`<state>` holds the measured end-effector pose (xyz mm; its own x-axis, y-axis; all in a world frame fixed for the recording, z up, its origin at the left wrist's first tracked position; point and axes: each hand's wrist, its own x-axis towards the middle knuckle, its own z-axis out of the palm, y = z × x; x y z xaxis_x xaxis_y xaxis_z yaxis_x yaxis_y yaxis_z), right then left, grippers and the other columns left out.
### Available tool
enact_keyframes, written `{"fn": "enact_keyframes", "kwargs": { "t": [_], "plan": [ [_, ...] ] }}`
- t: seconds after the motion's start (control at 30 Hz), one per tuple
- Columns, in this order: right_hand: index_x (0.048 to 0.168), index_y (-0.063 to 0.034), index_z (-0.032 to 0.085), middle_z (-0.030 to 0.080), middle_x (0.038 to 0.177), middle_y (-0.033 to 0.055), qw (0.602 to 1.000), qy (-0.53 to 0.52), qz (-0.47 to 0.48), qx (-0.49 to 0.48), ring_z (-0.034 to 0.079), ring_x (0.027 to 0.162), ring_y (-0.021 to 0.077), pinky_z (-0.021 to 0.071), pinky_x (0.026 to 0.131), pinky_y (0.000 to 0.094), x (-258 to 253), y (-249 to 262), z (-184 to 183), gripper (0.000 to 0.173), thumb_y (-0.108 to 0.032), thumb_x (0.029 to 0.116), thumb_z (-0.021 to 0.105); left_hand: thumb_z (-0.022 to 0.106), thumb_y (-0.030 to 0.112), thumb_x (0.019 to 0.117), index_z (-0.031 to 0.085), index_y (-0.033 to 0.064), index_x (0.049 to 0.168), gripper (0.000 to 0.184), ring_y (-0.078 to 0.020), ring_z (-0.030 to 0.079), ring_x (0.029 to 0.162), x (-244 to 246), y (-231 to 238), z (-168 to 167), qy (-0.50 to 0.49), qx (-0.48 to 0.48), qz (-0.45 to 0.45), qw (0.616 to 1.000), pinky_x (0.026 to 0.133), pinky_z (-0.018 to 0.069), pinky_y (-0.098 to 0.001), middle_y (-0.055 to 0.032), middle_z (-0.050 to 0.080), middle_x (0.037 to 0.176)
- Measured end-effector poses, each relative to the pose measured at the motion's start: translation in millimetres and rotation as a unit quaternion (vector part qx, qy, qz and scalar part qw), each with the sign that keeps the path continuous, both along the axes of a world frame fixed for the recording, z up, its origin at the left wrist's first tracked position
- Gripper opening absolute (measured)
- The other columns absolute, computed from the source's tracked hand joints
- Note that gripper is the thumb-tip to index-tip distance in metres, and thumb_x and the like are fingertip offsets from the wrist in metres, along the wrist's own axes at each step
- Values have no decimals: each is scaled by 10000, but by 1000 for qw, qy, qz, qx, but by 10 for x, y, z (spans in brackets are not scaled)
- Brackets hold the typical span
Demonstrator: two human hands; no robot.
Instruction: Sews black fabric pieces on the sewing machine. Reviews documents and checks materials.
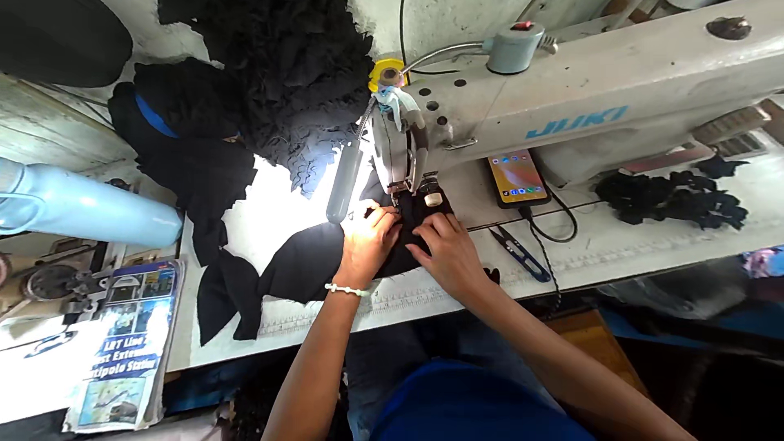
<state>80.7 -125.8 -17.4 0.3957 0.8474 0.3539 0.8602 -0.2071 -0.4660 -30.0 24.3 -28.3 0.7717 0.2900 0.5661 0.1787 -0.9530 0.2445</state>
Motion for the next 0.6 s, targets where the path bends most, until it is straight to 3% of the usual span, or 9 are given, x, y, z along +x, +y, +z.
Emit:
{"fn": "enact_keyframes", "kwargs": {
  "t": [0.13, 0.27, 0.33, 0.4, 0.5, 0.6],
  "plan": [
    [894, 17, 727, 679, 958, 188, 999, -34, -11, 23, 669, 928, 384, 566, 786, 486, -59, -21, 50, 102, -79, 910, 696, 695, 152, 894, 732, 74, 1108, 231, -301, 648, 1117, -5, -46, 59, 44, -64, 41, 996, 946, 417, -584, -66, 743, 1080],
    [845, -1, 687, 686, 839, 158, 997, -21, -29, 61, 695, 829, 345, 572, 717, 440, -65, -11, 109, 97, -68, 906, 654, 653, 139, 912, 722, 76, 1132, 239, -312, 640, 1127, -19, -65, 108, 58, -92, 59, 992, 969, 399, -585, -63, 746, 1104],
    [865, -2, 678, 672, 791, 151, 997, 0, -39, 63, 696, 785, 335, 571, 693, 432, -91, -4, 134, 101, -74, 921, 638, 646, 121, 917, 745, 86, 1094, 206, -306, 654, 1086, -23, -55, 99, 54, -83, 42, 994, 925, 430, -567, -62, 747, 1051],
    [920, 12, 686, 681, 784, 154, 996, 33, -54, 58, 705, 762, 332, 578, 683, 442, -116, 4, 162, 103, -63, 941, 618, 622, 108, 937, 767, 87, 1078, 203, -278, 686, 1091, -22, -45, 95, 52, -80, 25, 995, 926, 491, -535, -62, 756, 1108],
    [1027, 23, 693, 688, 791, 150, 993, 94, -60, 45, 699, 730, 308, 581, 685, 434, -115, 10, 226, 135, -44, 971, 590, 641, 146, 937, 771, 87, 1113, 226, -265, 698, 1097, -4, -62, 118, 53, -91, 25, 994, 937, 485, -555, -72, 752, 1150],
    [1079, 12, 688, 701, 800, 117, 983, 178, -54, 8, 690, 731, 246, 568, 703, 404, -68, 33, 348, 156, -50, 1007, 565, 770, 282, 846, 746, 84, 1147, 361, -322, 676, 1049, 62, -142, 211, 68, -92, 73, 991, 916, 444, -618, -82, 749, 1043]
  ]
}}
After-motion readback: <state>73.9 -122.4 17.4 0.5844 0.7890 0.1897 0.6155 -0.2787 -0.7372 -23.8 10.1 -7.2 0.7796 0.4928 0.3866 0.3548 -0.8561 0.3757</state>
